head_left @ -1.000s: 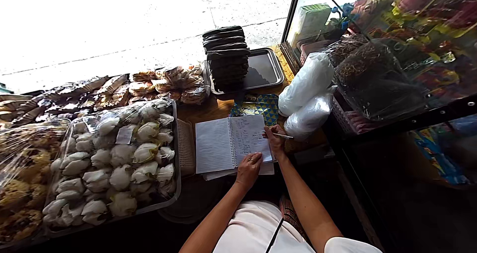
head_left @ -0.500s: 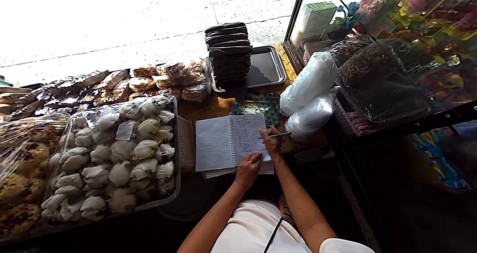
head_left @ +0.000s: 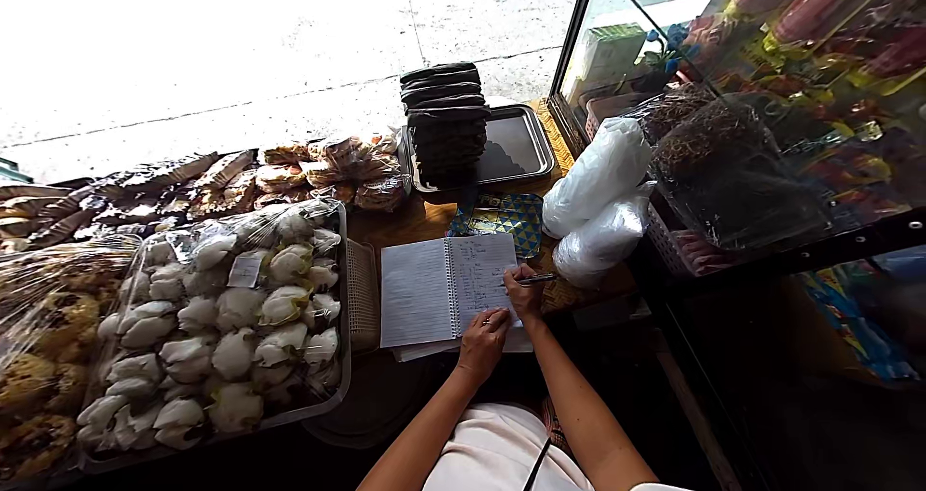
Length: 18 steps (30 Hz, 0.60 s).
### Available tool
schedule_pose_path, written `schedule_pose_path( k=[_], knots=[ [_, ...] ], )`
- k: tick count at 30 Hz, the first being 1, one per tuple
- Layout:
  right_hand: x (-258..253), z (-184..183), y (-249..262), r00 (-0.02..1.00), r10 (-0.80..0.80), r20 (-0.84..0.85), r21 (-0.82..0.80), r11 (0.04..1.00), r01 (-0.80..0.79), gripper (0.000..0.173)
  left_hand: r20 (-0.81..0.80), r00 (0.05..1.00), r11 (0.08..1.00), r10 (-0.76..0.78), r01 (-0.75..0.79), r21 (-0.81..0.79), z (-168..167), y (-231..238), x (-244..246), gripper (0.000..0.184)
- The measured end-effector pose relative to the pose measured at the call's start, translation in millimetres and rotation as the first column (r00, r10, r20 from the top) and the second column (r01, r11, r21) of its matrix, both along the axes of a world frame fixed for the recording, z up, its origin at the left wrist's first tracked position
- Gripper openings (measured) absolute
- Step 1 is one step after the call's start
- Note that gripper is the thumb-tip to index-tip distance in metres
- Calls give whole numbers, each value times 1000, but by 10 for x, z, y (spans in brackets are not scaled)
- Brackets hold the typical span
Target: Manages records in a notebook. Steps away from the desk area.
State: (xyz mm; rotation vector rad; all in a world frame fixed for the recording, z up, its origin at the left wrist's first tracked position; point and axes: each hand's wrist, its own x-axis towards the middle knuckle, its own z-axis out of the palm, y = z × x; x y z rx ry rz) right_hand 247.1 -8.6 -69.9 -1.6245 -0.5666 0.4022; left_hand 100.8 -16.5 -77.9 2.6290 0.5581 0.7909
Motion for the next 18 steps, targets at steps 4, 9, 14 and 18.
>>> schedule_pose_path(
  k=[4,9,14,18],
  knots=[
    [-13,18,-2,999,-1,48,-54,999,4,23,3,1000,1000,-7,7,5,4,-1,-1,24],
    [63,91,-8,981,-71,-183,48,996,81,26,-9,1000,1000,-14,14,-1,10,6,-9,25],
    [150,182,-49,985,-9,-170,114,993,28,17,-12,1000,1000,-10,10,-1,8,7,-3,25],
    [204,152,-91,1000,8,-17,29,1000,-8,19,-24,1000,1000,-15,15,-11,9,3,-3,26]
  ],
)
